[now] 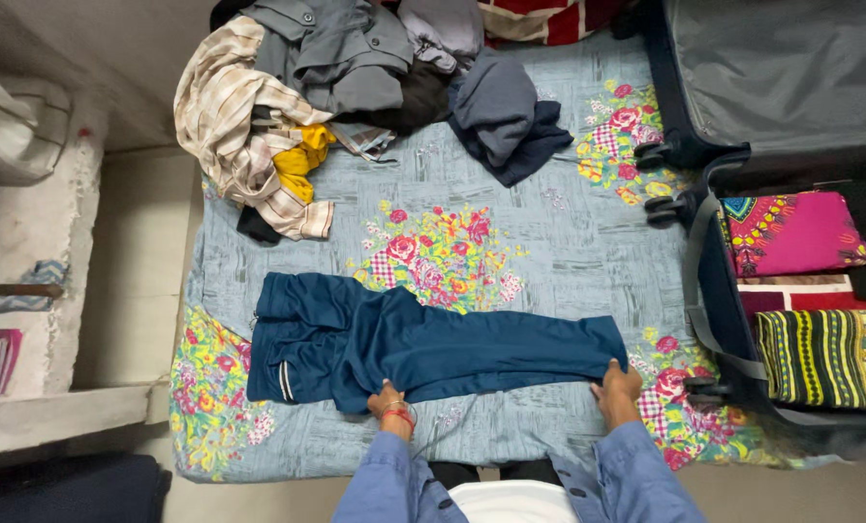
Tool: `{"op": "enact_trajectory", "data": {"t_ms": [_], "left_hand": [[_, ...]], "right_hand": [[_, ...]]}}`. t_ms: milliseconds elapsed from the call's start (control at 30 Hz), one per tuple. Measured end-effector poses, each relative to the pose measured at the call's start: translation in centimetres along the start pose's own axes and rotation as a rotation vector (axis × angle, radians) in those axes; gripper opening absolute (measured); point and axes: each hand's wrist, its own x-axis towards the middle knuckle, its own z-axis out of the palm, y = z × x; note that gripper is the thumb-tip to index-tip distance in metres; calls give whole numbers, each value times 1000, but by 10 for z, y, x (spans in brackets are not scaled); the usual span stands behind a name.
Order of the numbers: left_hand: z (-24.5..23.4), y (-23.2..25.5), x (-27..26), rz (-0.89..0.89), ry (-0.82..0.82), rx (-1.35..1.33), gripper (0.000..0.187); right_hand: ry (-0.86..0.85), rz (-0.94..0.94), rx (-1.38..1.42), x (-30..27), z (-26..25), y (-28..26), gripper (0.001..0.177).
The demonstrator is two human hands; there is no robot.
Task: The person folds a patterned cloth, a pair of blue pants, and a pair of grey shorts, placing each item into an open suitcase on a bed.
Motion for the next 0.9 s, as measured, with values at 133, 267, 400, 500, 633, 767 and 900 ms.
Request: {"op": "enact_trajectory", "data": {"t_ms": [133,267,400,500,633,767,900], "left_hand": [[-14,3,-2,-107,64,-75,46],[-14,-11,-1,-82,-27,-74,38],[-1,-21,-12,-326,-223,-252,31],[7,-28,-22,-449,-334,-338,31],[11,-31,-36,-514,-459,-310,27],[20,-25,-42,-584,-392,-268,31],[31,-32,-44,-462,-362,-468,42]], "right_hand": [[-35,88,62,4,-9,-1,42],[-142,75,103,8,-15,-1,40],[-202,77,122,10,-18,-5,35],[-231,129,148,16,-18,-11,34],[-346,211,148,29,-24,-22,31],[-444,220,86,38,-28,-28,25],[-436,120,73,41,-31,-33,27]]}}
